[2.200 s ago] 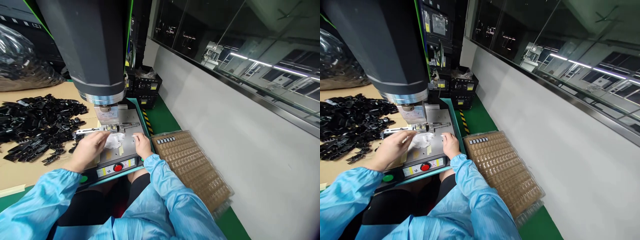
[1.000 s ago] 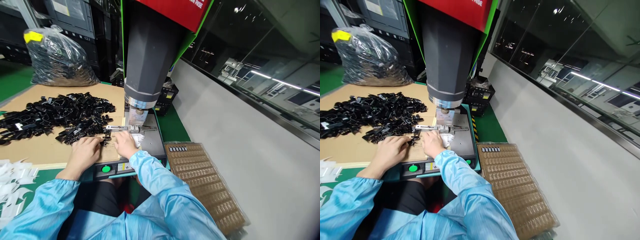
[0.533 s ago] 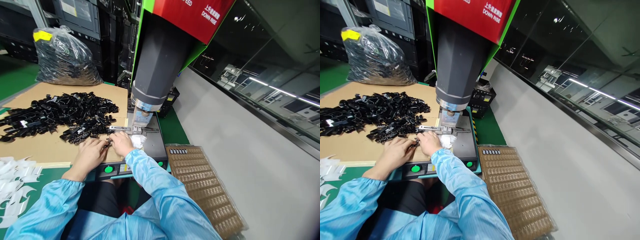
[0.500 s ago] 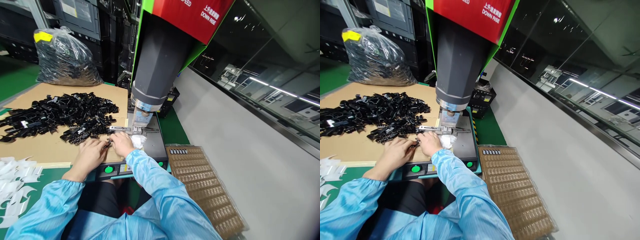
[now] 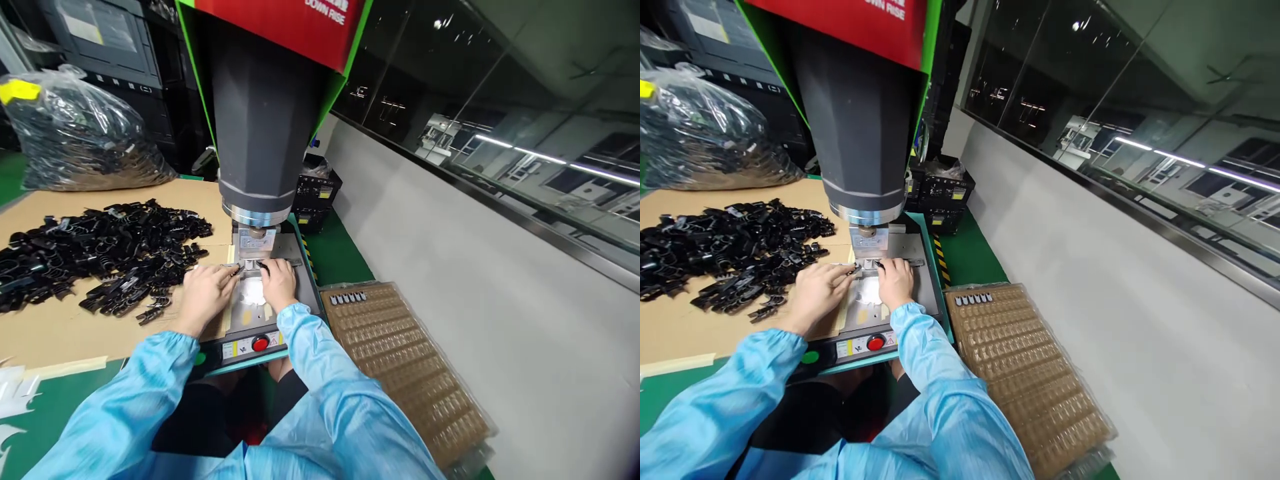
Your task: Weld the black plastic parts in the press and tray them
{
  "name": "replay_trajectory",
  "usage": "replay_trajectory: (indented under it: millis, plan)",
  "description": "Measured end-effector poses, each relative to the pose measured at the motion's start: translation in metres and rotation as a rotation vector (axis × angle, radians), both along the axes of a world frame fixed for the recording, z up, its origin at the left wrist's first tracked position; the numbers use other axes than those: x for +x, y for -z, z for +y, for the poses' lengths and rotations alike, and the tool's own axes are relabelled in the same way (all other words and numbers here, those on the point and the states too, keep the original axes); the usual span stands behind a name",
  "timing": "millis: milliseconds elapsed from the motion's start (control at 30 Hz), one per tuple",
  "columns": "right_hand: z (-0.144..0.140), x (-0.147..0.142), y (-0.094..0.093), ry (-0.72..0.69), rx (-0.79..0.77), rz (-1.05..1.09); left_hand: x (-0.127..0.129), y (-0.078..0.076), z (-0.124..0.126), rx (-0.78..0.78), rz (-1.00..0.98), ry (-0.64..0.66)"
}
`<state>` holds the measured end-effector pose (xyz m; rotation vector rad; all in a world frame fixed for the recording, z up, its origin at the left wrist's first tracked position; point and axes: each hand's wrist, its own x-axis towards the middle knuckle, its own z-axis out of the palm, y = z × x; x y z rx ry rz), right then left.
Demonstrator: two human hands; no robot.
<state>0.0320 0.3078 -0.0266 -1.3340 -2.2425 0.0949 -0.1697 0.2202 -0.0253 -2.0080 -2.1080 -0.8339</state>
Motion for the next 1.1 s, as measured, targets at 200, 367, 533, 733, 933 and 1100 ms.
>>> replay_trajectory:
  millis: [200, 367, 533, 733, 933, 1100]
  plan:
    - [0.003, -0.009, 0.004, -0.058, 0.025, -0.123, 0.026, -0.003, 0.038, -0.108, 0.144, -0.013]
    - [0.004, -0.010, -0.003, -0.086, -0.012, -0.174, 0.031, -0.004, 0.038, -0.144, 0.210, 0.007]
    - [-0.001, 0.000, -0.006, -0.144, -0.028, -0.101, 0.027, -0.010, 0.040, -0.232, 0.219, 0.054]
    - [-0.023, 0.083, 0.000, -0.193, -0.058, 0.115, -0.018, 0.006, -0.011, -0.193, 0.054, 0.129]
    - [-0.052, 0.187, 0.013, -0.246, -0.202, -0.044, -0.062, 0.060, -0.099, -0.290, 0.118, 0.298]
    - [-0.060, 0.201, 0.022, -0.245, -0.202, -0.169, -0.059, 0.075, -0.116, -0.293, 0.131, 0.260]
